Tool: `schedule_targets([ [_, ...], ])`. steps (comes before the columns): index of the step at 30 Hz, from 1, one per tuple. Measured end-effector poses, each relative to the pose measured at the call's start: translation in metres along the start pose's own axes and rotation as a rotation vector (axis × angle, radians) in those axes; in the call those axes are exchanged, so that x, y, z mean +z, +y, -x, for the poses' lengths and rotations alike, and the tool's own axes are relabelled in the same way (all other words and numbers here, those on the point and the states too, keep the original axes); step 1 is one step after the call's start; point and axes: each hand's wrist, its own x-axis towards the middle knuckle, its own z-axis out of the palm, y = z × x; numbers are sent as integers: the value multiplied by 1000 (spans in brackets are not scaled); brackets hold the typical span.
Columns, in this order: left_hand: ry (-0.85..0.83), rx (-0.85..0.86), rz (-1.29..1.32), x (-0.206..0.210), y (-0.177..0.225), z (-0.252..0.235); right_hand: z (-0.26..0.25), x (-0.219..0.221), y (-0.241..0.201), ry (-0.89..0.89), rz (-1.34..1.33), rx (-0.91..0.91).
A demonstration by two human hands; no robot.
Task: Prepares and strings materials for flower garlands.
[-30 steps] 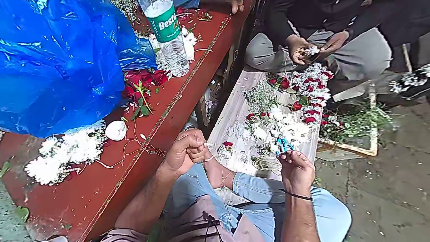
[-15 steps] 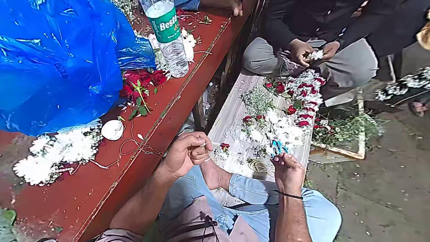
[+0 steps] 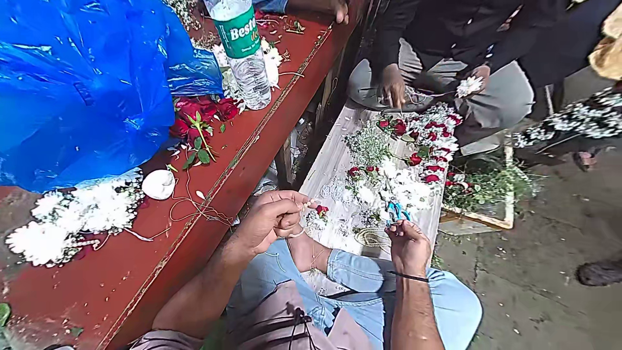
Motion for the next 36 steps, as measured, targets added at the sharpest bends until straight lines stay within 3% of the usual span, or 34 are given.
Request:
schedule_targets([
  [3,-21,6,-26,-8,1,1,-2,-3,-2,26,4,-8],
  [8,-255,-33,84,-10,10,6,-4,-6,-4,65,21,-10],
  [10,-270,1,86,-6,10,8,-3,-3,-2,64,45,5],
  [15,-124,203,-449,6,2,10,3,-2,-9,151,114,-5],
  [18,-53,189,-714,9,-4,7,-5,-10,-21,246,119,-20],
  [19,-37,202,-747,12,-5,6,-7,-14,-21,276,223,-33],
  [21,-17,246,-766,19,-8,5,-6,-22,-20,302,717,-69],
  [23,-66,271,-718,26,-9,3,5,-14,-26,194,1193,-97],
  [24,-109,257,-689,29,-9,0,11,-3,-28,122,1256,-197],
  [25,-144,232,-672,30,-10,-3,20,12,-31,38,1200,-330],
  [27,-216,192,-660,32,-14,-12,50,53,-45,-234,827,-471],
  [31,-257,75,-592,35,-21,-24,114,120,-75,-830,227,-185],
  [33,-230,56,-552,34,-18,-25,125,137,-79,-923,151,-101],
  [36,-197,43,-498,26,-16,-21,123,145,-74,-927,185,-74],
])
